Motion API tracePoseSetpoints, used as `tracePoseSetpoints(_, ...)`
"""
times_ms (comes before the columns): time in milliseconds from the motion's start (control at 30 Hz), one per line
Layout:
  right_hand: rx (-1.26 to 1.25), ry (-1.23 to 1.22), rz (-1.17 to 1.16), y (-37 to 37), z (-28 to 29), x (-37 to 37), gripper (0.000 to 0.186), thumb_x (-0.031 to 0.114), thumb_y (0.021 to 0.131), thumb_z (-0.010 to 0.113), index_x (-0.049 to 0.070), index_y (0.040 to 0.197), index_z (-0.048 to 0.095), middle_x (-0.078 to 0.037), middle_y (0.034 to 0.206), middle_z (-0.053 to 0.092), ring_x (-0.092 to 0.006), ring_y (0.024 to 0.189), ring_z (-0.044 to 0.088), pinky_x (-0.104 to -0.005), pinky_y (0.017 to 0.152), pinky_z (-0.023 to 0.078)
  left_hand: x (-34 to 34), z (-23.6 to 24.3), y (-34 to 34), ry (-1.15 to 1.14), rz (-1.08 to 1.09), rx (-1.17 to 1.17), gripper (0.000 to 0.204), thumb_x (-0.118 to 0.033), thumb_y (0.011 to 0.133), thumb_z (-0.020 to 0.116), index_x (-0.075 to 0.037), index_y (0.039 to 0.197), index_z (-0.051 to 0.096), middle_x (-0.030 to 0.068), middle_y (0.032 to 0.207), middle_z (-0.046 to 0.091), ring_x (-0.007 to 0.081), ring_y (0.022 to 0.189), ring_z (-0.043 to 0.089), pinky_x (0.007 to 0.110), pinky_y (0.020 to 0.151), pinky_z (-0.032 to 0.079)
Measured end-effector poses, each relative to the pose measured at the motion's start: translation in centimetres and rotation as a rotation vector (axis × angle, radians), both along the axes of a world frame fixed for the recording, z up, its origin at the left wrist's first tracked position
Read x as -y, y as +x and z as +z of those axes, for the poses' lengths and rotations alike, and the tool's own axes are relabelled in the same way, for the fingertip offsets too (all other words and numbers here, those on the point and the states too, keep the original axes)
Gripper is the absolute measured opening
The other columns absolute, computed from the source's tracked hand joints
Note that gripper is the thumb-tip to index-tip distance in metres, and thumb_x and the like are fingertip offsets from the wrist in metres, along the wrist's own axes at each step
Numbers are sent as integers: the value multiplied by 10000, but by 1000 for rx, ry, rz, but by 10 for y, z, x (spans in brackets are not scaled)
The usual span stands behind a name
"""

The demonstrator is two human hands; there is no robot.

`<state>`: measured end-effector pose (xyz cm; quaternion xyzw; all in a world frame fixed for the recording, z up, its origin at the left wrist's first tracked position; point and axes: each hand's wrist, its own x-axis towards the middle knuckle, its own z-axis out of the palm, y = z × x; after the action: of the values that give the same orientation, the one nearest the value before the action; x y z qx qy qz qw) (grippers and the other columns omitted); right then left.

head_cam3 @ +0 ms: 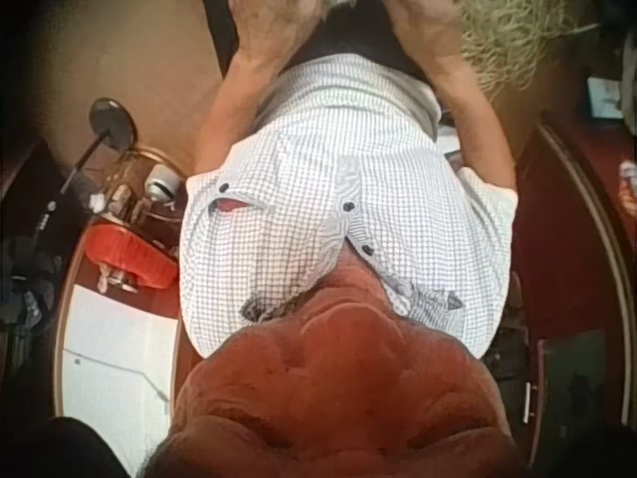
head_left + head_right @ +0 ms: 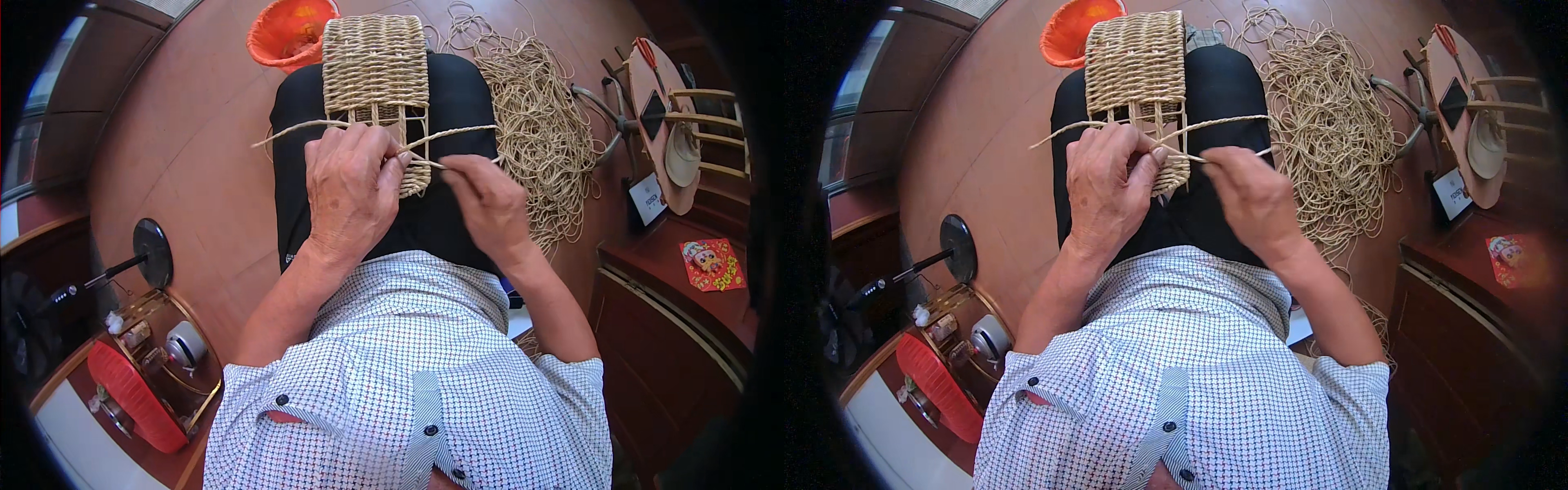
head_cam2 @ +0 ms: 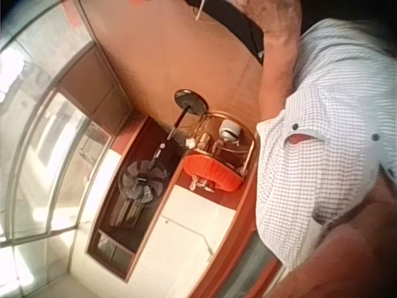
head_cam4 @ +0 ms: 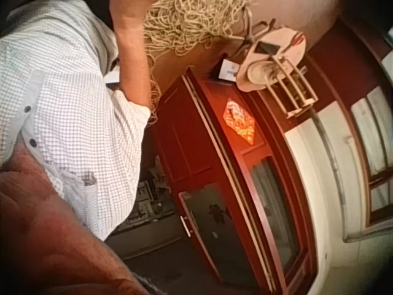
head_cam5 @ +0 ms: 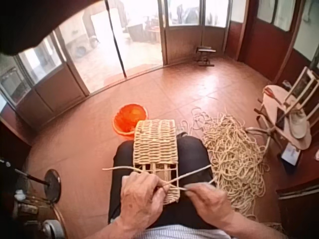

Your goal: Weaving straw strands into a wicker basket frame.

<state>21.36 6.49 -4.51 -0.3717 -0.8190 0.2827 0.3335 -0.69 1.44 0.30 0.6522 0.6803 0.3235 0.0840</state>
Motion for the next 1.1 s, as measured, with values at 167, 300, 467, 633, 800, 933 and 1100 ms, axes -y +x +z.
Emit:
tracePoseSetpoints(167, 475, -126, -458, 144, -6, -41, 128, 51, 1047, 759, 49, 1167, 805, -138, 1112, 794, -266, 937, 795, -360, 774, 609, 3, 1, -2, 14, -12, -2, 146, -154, 942, 837, -101, 925, 701, 41, 862, 667, 274, 879, 628, 441, 864, 422)
tracePoseSetpoints(300, 347, 155, -384, 111, 39, -26, 294, -20, 1031, 736, 89, 1288, 828, -124, 1161, 787, -266, 961, 788, -369, 840, 626, 2, 1, -2, 2, -22, -13, 143, -150, 945, 832, -100, 928, 699, 42, 868, 672, 276, 887, 633, 442, 867, 424)
tracePoseSetpoints(467, 59, 102, -8, 2, 45, 10, 402, -26, 981, 781, 91, 1365, 803, -128, 1145, 781, -310, 1006, 782, -412, 869, 641, -2, 3, -3, -12, -29, -6, 144, -147, 948, 833, -98, 934, 698, 46, 886, 686, 276, 902, 641, 441, 861, 424)
tracePoseSetpoints(633, 93, 180, 45, -25, 19, 17, 406, -10, 981, 755, 5, 1387, 753, -141, 1242, 753, -316, 1032, 757, -423, 895, 625, -4, 3, -4, -17, -33, -11, 135, -155, 938, 854, -102, 940, 731, 32, 872, 694, 260, 882, 653, 427, 875, 430)
tracePoseSetpoints(800, 151, 244, 52, -25, 19, 24, 436, 3, 993, 740, -36, 1426, 713, -172, 1257, 721, -328, 1024, 739, -416, 899, 614, -21, -11, -11, 137, -104, -39, 128, -190, 930, 889, -124, 949, 782, 11, 870, 720, 229, 879, 682, 409, 897, 441)
tracePoseSetpoints(933, 215, 207, 72, -27, 21, 23, 450, 52, 1000, 754, -39, 1436, 692, -175, 1244, 686, -336, 1039, 715, -432, 922, 595, -23, -17, -10, 201, -123, -138, 240, -238, 941, 896, -148, 1137, 791, 7, 901, 749, 219, 881, 696, 410, 899, 460)
tracePoseSetpoints(1100, 204, 132, 97, -27, 22, 20, 411, 74, 995, 769, -25, 1385, 688, -168, 1220, 668, -347, 1070, 704, -457, 955, 579, -11, -19, 3, 147, -66, -230, 569, -228, 983, 862, -148, 1517, 682, 26, 925, 762, 237, 852, 686, 415, 881, 476)
